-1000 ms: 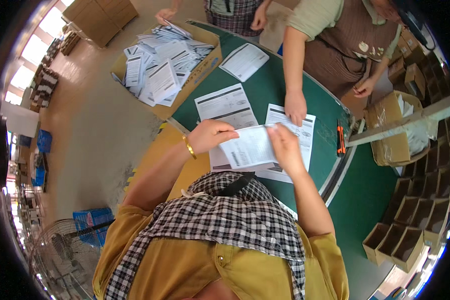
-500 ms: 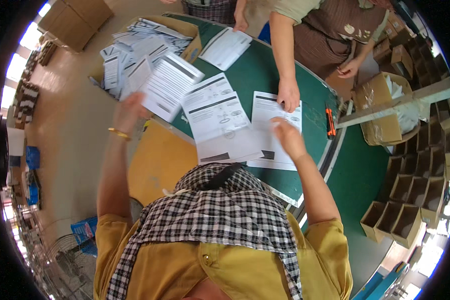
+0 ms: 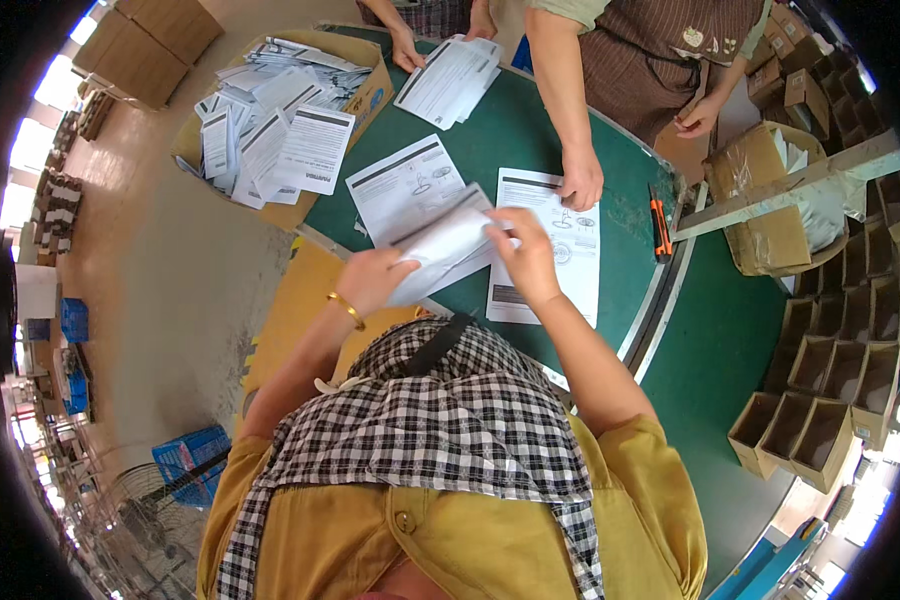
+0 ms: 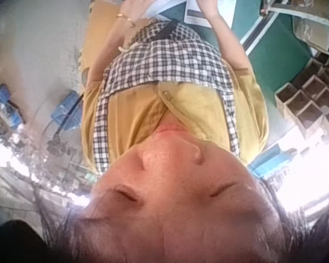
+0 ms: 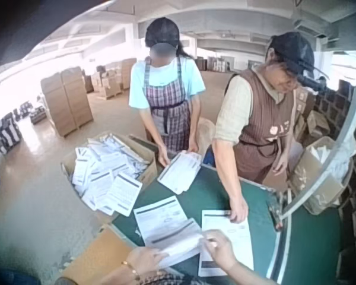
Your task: Folding and stacking paper instruction manuals at a work table.
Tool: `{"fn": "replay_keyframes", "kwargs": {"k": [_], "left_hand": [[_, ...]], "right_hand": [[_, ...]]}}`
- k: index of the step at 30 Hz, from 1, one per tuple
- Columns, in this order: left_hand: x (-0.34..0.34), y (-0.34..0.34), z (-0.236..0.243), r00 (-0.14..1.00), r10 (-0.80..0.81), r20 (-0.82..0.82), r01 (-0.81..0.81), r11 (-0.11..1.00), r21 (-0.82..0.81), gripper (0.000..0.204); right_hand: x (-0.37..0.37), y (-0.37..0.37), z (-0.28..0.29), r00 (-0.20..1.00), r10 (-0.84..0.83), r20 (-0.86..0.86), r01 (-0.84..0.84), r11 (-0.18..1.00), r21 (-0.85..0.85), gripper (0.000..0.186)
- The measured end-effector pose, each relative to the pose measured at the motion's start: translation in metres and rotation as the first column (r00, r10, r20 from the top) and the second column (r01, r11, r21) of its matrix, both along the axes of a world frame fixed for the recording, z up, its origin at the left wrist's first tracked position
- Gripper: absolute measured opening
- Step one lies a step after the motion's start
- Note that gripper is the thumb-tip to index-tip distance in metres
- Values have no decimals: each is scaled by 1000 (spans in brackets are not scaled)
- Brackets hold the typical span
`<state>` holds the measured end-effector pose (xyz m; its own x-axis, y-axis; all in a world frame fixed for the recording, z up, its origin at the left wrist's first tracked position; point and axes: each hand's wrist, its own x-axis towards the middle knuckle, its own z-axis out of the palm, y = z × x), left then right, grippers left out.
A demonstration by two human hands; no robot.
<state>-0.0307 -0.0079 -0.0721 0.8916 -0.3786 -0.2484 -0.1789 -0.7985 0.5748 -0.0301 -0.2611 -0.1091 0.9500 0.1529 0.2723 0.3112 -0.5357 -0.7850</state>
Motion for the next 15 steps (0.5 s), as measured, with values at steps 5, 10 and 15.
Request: {"fn": "replay_keyframes", "kwargs": {"k": [5,10,15], "left_hand": [[-2,-4,21,889,304,-343,-436,791,-428,34],[-8,-21,25,824,276,-495,-554,572,-605,30],[-2,-12,3,830,412,-375,-556,574,-601,31]], "right_hand": [[-19,7,-16,755,59,-653,342,814,469,54],[-16,28,3,686,423,-592,455,385,803,46],[-2,24,31,782,337,-524,340,474,812,29]]}}
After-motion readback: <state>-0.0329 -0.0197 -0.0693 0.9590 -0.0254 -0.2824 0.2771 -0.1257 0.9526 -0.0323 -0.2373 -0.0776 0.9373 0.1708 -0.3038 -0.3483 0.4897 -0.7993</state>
